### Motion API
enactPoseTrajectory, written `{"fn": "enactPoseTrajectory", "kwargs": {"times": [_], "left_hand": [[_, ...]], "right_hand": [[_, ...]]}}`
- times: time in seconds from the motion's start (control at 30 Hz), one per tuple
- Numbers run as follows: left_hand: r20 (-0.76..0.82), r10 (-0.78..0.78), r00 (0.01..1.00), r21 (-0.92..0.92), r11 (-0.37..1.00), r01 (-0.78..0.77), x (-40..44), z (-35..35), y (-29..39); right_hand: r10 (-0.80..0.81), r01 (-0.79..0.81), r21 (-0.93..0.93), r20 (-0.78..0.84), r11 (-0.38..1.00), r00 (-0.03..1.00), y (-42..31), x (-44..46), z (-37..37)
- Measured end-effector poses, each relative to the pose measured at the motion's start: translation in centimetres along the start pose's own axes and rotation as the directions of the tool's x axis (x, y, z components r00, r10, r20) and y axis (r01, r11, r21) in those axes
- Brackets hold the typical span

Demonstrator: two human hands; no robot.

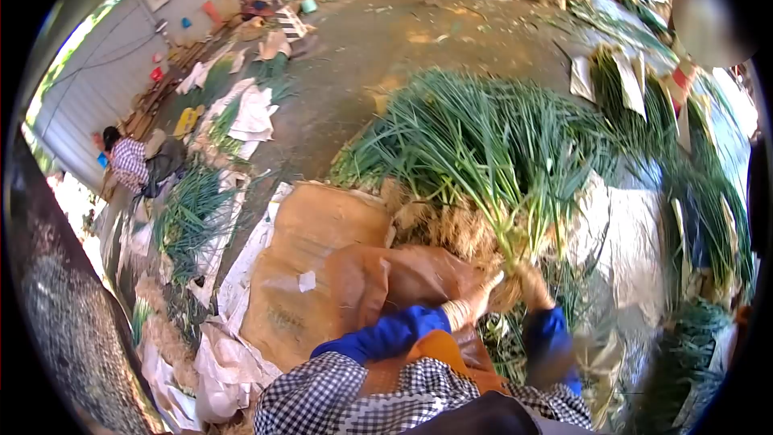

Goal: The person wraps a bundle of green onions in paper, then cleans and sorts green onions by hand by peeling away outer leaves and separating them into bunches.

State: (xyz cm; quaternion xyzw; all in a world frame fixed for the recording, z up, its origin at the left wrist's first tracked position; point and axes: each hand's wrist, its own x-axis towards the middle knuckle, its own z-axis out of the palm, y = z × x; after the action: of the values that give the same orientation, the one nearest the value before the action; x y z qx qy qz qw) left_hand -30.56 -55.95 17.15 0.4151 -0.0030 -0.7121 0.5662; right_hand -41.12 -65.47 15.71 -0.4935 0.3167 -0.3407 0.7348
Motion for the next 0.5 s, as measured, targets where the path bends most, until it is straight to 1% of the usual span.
{"fn": "enactPoseTrajectory", "kwargs": {"times": [0.03,0.07,0.1,0.13,0.17,0.23,0.27,0.3,0.33,0.37,0.4,0.43,0.47,0.5], "left_hand": [[0.035,0.001,0.999,0.038,0.999,-0.002,2.5,-1.9,-2.0],[0.037,0.019,0.999,0.03,0.999,-0.02,4.0,-3.3,-2.6],[0.026,-0.023,0.999,-0.006,1.0,0.023,4.9,-4.7,-3.5],[0.008,-0.087,0.996,-0.038,0.995,0.087,4.6,-5.8,-4.9],[0.14,0.079,0.987,-0.061,0.996,-0.071,2.8,-4.8,-3.9],[0.207,0.001,0.978,-0.106,0.994,0.021,0.0,-3.2,-1.4],[0.199,-0.013,0.98,-0.149,0.988,0.043,1.6,-4.7,-2.7],[0.19,-0.027,0.981,-0.192,0.979,0.064,3.3,-6.2,-4.1],[-0.001,-0.078,0.997,-0.217,0.973,0.076,2.1,-5.4,-3.8],[0.103,-0.097,0.99,-0.251,0.961,0.12,3.4,-7.5,-5.2],[0.047,-0.054,0.997,-0.241,0.968,0.064,0.8,-4.9,-3.2],[-0.012,-0.009,1.0,-0.227,0.974,0.006,-1.9,-2.1,-1.1],[0.033,0.008,0.999,-0.062,0.998,-0.006,-1.1,-3.2,-2.0],[0.082,0.017,0.996,0.1,0.995,-0.026,-0.2,-4.3,-3.0]], "right_hand": [[-0.026,0.028,-0.255,0.012,0.966,1.0,1.8,-0.5,-0.1],[-0.053,0.057,-0.493,0.024,0.868,0.998,3.6,-1.1,-0.1],[-0.043,0.099,-0.871,0.09,0.482,0.995,5.5,-0.8,-2.2],[0.138,-0.061,-0.647,0.069,0.76,0.988,3.0,-1.0,-0.5],[0.314,-0.279,-0.351,0.047,0.894,0.948,-0.1,-1.3,1.7],[0.287,-0.277,-0.088,0.128,0.957,0.949,-0.8,0.4,1.4],[0.232,-0.23,-0.088,0.014,0.969,0.973,-1.4,1.4,2.0],[0.165,-0.191,-0.193,-0.146,0.962,0.976,1.1,3.9,1.1],[0.211,-0.24,-0.185,-0.164,0.953,0.964,0.7,4.6,2.0],[0.248,-0.277,-0.177,-0.17,0.944,0.954,0.4,5.0,3.2],[0.246,-0.277,-0.175,-0.177,0.945,0.953,1.0,5.6,3.3],[0.047,-0.2,-0.571,-0.271,0.796,0.962,2.3,6.2,3.5],[-0.165,-0.161,-0.863,-0.268,0.478,0.949,3.3,6.3,3.6],[-0.201,-0.108,-0.926,-0.191,0.363,0.961,1.9,4.8,4.2]]}}
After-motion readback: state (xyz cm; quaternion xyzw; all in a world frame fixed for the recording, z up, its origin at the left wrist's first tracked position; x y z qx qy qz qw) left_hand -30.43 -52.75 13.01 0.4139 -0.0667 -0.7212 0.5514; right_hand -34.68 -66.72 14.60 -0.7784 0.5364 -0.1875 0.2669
